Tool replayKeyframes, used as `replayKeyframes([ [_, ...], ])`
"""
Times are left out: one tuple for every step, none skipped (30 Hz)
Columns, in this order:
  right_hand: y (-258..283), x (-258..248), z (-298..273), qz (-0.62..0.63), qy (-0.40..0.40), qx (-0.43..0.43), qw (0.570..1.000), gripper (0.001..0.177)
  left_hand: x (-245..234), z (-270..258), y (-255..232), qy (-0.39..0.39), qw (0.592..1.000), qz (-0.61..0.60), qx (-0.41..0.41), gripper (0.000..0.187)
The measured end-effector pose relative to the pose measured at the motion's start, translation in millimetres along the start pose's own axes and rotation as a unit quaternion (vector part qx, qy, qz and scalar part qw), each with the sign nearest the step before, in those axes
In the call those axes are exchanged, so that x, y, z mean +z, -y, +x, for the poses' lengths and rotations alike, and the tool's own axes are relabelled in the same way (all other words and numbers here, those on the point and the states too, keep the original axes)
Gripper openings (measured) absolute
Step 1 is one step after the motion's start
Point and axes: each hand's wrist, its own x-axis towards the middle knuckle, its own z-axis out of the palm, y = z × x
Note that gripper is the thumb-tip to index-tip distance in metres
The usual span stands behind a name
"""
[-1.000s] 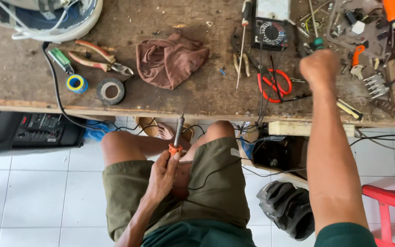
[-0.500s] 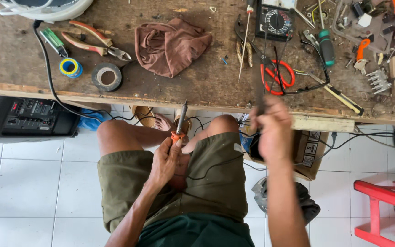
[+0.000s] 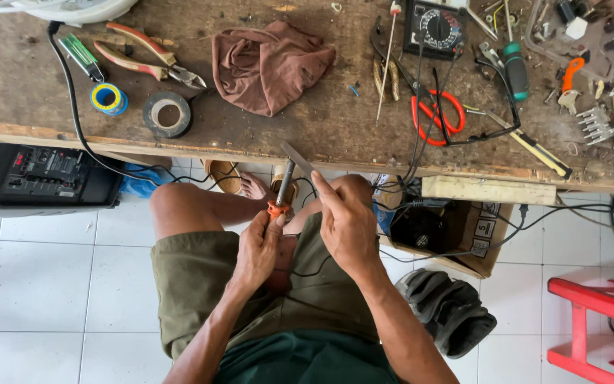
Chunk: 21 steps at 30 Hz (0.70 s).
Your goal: The person handles a rice cooker, connecting its power cord and pressing buttons on the control panel. They then pick up a soldering iron, wipe the tip with a cloth, and touch the tip with a finger. Finally, they handle a disassembled appliance base with exposed wiring.
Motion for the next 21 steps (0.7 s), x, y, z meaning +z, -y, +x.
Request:
replayKeyframes([
  [-3.4,1.3,-2.4,-0.018,-0.001,0.002,1.000,0.051,-0.2,1.8,0.4,0.001,1.000,0.007,-0.001,0.039],
  [-6.8,2.6,-4.9,-0.035,-0.001,0.004,0.999,0.052,-0.4,3.5,0.8,0.002,1.000,0.013,-0.001,0.038],
  [-11.6,10.8,1.9,-0.035,0.001,0.004,0.999,0.052,-0.9,5.2,-0.9,0.000,1.000,0.012,-0.004,0.038],
  [-16.7,19.0,8.3,-0.056,-0.011,-0.011,0.998,0.054,-1.0,6.6,-2.4,-0.005,1.000,0.013,0.004,0.038],
  [-21.5,26.3,9.9,-0.079,-0.024,-0.021,0.996,0.057,-0.6,4.9,-2.6,-0.007,1.000,0.015,0.010,0.039],
  [-16.6,22.6,6.9,-0.079,-0.021,-0.018,0.997,0.057,0.1,-2.9,-1.7,-0.005,1.000,0.016,0.006,0.039],
  [-12.7,19.8,12.2,-0.062,-0.019,-0.014,0.998,0.056,-0.3,-1.6,-4.0,-0.006,1.000,0.014,0.008,0.039],
  [-7.9,16.7,18.1,-0.045,-0.018,-0.011,0.999,0.055,-1.5,-0.3,-7.1,-0.006,1.000,0.013,0.011,0.039],
  [-7.0,13.4,10.1,-0.045,-0.020,-0.013,0.999,0.055,-2.0,2.0,-5.4,-0.008,1.000,0.013,0.014,0.039],
  [-5.9,10.9,1.9,-0.065,-0.011,-0.004,0.998,0.056,-2.9,4.4,-3.3,-0.006,1.000,0.014,0.009,0.038],
  [-4.7,8.5,-8.9,-0.082,0.002,0.005,0.997,0.058,-3.5,3.2,0.4,-0.005,1.000,0.016,0.002,0.037],
  [-6.5,14.4,-1.3,-0.081,0.003,0.002,0.997,0.058,-4.2,4.2,1.9,-0.008,1.000,0.015,0.001,0.037],
  [-8.4,19.1,4.0,-0.084,-0.009,-0.002,0.996,0.060,-4.1,4.4,3.5,-0.010,1.000,0.015,0.005,0.038],
  [-11.2,23.0,8.8,-0.086,-0.022,-0.006,0.996,0.062,-2.8,4.2,5.0,-0.012,1.000,0.015,0.009,0.038],
  [-12.6,22.2,20.5,-0.087,-0.021,-0.001,0.996,0.062,-2.7,1.6,0.5,-0.007,1.000,0.017,0.007,0.038],
  [-14.0,20.8,32.2,-0.043,-0.037,0.011,0.998,0.059,-2.7,-1.4,-4.5,-0.007,1.000,0.014,0.007,0.037],
  [-16.5,21.0,52.0,0.000,-0.060,0.018,0.998,0.055,-4.0,5.2,-11.4,-0.008,1.000,0.011,0.016,0.036],
  [-7.2,10.9,50.5,-0.002,-0.068,0.019,0.998,0.055,-5.4,3.6,-13.7,-0.005,1.000,0.013,0.023,0.036],
  [1.3,0.5,52.0,0.056,-0.067,0.022,0.996,0.052,-4.3,1.2,-16.6,-0.002,1.000,0.000,0.012,0.037],
  [9.3,-8.4,53.2,0.113,-0.064,0.026,0.991,0.049,-3.4,-0.5,-18.2,0.001,1.000,-0.013,0.000,0.039],
  [4.7,-0.3,40.2,0.113,-0.058,0.029,0.992,0.049,-1.2,-3.9,-15.2,0.001,1.000,-0.015,-0.006,0.039],
])
